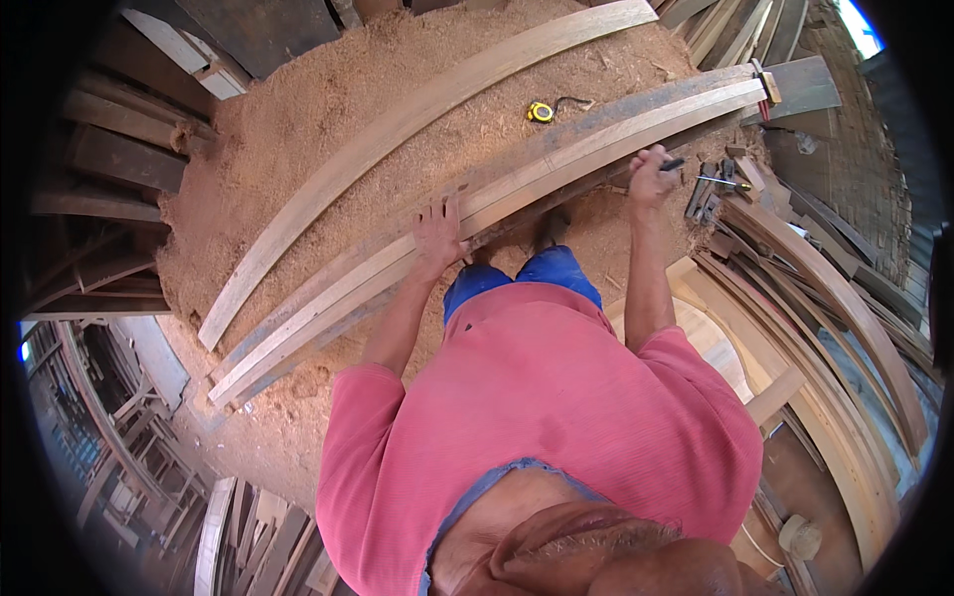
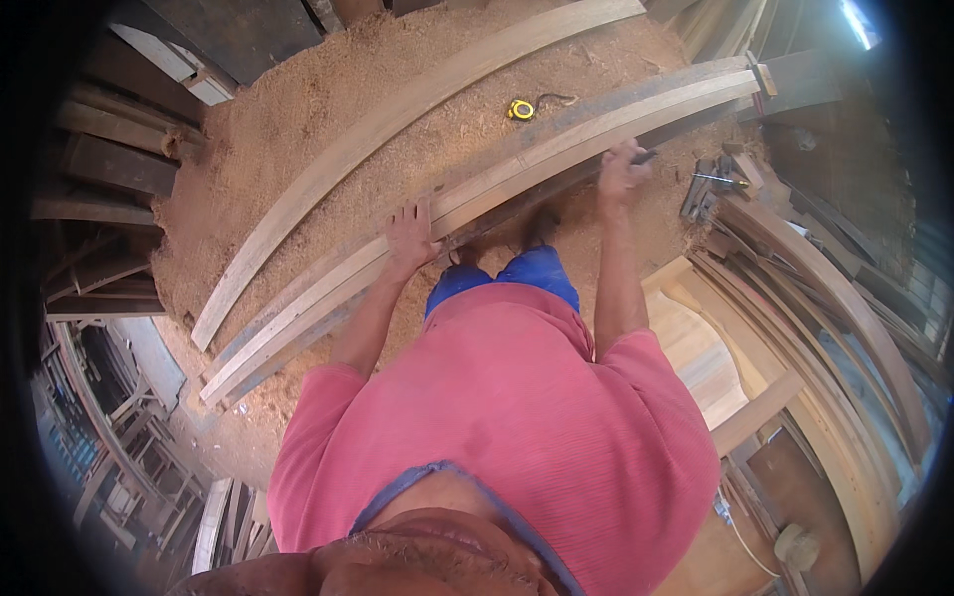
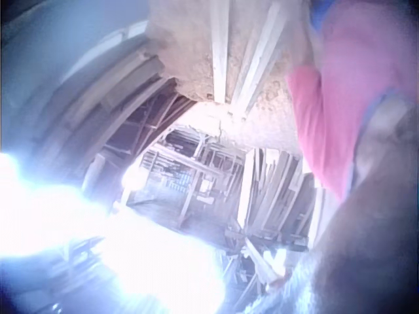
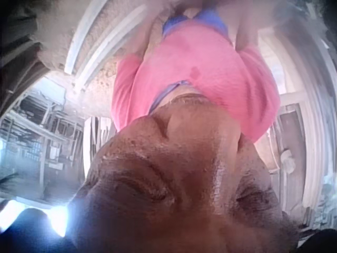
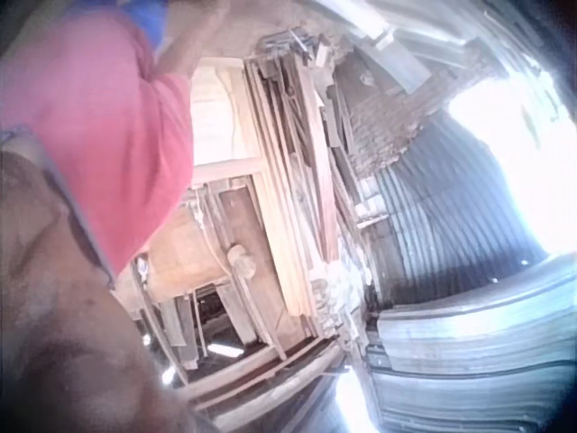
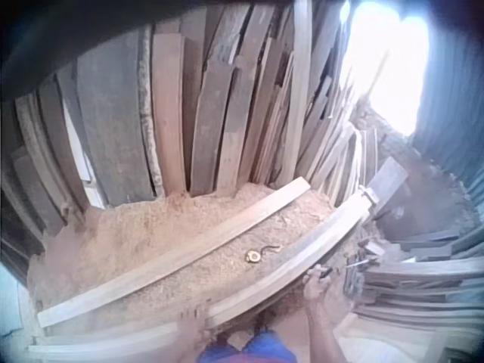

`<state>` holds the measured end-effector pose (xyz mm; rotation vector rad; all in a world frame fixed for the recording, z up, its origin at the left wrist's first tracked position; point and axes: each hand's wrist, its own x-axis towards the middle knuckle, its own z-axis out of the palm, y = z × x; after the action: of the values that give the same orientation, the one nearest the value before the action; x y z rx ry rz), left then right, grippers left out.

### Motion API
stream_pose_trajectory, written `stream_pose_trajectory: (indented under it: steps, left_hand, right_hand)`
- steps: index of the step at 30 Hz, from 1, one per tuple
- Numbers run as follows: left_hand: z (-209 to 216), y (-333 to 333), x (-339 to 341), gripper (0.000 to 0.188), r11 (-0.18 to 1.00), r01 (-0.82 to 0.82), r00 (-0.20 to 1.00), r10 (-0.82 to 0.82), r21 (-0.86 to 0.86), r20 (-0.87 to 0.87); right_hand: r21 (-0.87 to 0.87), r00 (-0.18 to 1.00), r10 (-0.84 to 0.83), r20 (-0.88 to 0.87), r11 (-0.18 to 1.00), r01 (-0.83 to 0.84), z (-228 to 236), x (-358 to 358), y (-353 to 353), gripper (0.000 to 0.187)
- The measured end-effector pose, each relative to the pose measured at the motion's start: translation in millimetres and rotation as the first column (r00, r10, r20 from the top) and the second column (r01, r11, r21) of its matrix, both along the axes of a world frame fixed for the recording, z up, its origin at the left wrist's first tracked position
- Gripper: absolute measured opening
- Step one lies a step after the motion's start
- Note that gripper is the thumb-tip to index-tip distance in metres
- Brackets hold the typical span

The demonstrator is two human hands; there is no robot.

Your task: The person handles several wooden planks, aligning them against a curved wooden structure. Using a metal ruler and a pencil, the person marks lines on the planks. The person repeatedly positions the ruler and draws lines on different pieces of wood.

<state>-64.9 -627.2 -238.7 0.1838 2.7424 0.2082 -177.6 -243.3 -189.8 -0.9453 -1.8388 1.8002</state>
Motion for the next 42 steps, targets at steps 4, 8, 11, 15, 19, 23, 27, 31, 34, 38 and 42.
stream_pose_trajectory:
  steps: [4, 8, 11, 15, 19, 23, 27, 31, 34, 38, 42]
  left_hand:
    - [-5.8, -3.3, 0.5, 0.102, 1.0, 0.013, 0.998, -0.011, 0.027, -0.058]
    - [-4.9, 0.9, -1.1, 0.101, 0.999, -0.015, 1.0, 0.014, -0.041, -0.019]
    - [0.8, 7.3, -3.9, 0.104, 0.997, -0.04, 0.999, 0.04, -0.069, -0.002]
    - [9.6, 11.7, -5.6, 0.106, 0.995, -0.023, 1.0, 0.022, -0.095, -0.008]
    - [9.2, 9.5, -6.0, 0.103, 0.995, -0.035, 0.999, 0.037, -0.096, 0.02]
    - [4.8, 7.8, -6.3, 0.101, 0.997, -0.037, 0.998, 0.04, -0.071, 0.044]
    - [4.4, 6.9, -8.4, 0.104, 0.995, -0.01, 0.997, 0.017, -0.094, 0.07]
    - [6.7, 11.1, -20.3, 0.11, 0.997, 0.069, 0.994, -0.067, -0.016, 0.083]
    - [11.2, 28.9, -37.5, 0.116, 0.969, 0.219, 0.973, -0.226, 0.118, 0.046]
    - [17.9, 88.4, -81.0, 0.114, 0.906, 0.342, 0.936, -0.353, 0.248, -0.001]
    - [17.3, 171.7, -130.0, 0.108, 0.862, 0.399, 0.912, -0.41, 0.312, -0.034]
  right_hand:
    - [-0.142, 0.987, -0.163, -0.001, 0.977, 0.162, -16.8, 15.7, 61.3, 0.033]
    - [-0.066, 0.995, -0.098, -0.011, 0.993, 0.098, -15.7, 12.8, 91.0, 0.031]
    - [0.095, 0.999, -0.031, -0.044, 0.995, 0.035, 0.3, 2.7, 119.1, 0.03]
    - [0.05, 0.999, -0.02, -0.038, 0.999, 0.022, 14.8, -1.2, 132.6, 0.03]
    - [0.009, 0.997, -0.079, -0.013, 0.997, 0.079, 13.9, 16.2, 126.7, 0.03]
    - [-0.101, 0.988, -0.152, -0.013, 0.983, 0.15, 15.3, 37.5, 119.5, 0.031]
    - [-0.129, 0.982, -0.185, -0.034, 0.975, 0.179, 32.9, 48.3, 115.5, 0.032]
    - [-0.004, 0.967, -0.239, -0.085, 0.971, 0.24, 52.8, 58.3, 111.9, 0.034]
    - [0.107, 0.966, -0.219, -0.14, 0.966, 0.235, 62.1, 65.3, 112.3, 0.037]
    - [0.094, 0.943, -0.279, -0.18, 0.95, 0.299, 67.4, 66.8, 136.2, 0.039]
    - [0.083, 0.932, -0.295, -0.212, 0.944, 0.318, 51.1, 56.2, 183.4, 0.04]
